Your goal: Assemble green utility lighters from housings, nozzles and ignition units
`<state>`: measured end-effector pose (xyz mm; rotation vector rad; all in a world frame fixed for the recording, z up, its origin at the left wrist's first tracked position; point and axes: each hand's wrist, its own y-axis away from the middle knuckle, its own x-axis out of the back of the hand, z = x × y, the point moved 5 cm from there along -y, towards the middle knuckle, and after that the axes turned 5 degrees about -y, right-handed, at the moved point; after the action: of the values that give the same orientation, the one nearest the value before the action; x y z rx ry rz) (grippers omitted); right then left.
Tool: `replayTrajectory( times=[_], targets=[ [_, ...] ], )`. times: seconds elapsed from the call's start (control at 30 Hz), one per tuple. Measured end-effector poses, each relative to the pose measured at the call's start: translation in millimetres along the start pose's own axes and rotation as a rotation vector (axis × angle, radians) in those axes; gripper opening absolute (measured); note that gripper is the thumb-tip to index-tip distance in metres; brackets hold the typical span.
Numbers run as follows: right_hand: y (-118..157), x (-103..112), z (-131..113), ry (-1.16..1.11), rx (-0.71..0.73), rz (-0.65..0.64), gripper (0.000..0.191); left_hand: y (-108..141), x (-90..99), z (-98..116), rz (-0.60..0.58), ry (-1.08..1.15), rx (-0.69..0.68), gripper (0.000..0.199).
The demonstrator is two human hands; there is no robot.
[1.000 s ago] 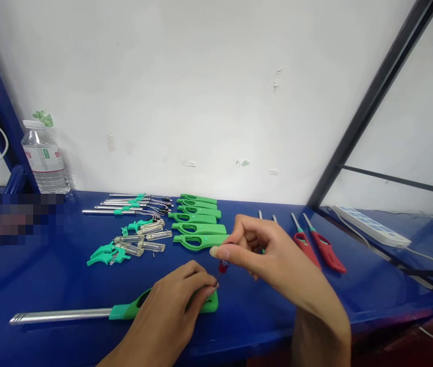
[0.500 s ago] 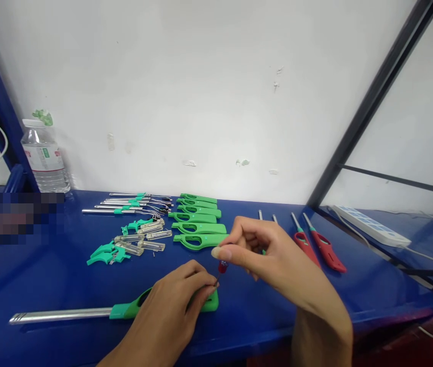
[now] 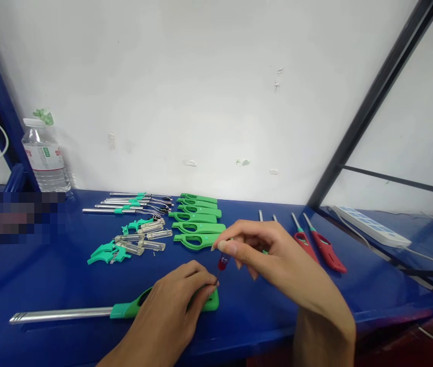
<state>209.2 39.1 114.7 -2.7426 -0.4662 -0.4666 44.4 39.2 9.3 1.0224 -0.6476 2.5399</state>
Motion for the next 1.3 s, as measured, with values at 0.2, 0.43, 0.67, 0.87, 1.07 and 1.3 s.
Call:
replayTrajectory(
  times=[0.2, 0.43, 0.67, 0.87, 1.07, 1.3],
  targets=[
    [-0.9, -1.7, 5.7, -0.029, -0.027, 0.054, 0.029, 0.6, -1.4, -1.3, -0.002, -0.015, -0.005, 0.030],
    [-1.8, -2.1, 5.6, -0.040, -0.042, 0.081, 0.037, 0.6, 0.2, -0.9, -0.004, -0.032, -0.025, 0.029],
    [0.2, -2.3, -3.6, 0.006, 0.026, -0.022, 0.029, 0.7, -1.2, -1.4, 0.003, -0.047, -0.024, 0.029],
    [1.0, -1.8, 1.7, -0.020, -0.034, 0.008, 0.029, 2.7, -1.7, -1.0, -0.003, -0.069, -0.014, 0.030],
    [2.4, -1.3, 1.6, 0.073, -0.048, 0.072, 0.035, 2.2, -2.0, -0.1, -0.012, -0.082, -0.013, 0.030],
    [1.6, 1.7, 2.3, 0.062, -0.062, 0.069, 0.037, 8.6, 3.1, 1.6, -0.065, -0.271, 0.009, 0.029]
  ],
)
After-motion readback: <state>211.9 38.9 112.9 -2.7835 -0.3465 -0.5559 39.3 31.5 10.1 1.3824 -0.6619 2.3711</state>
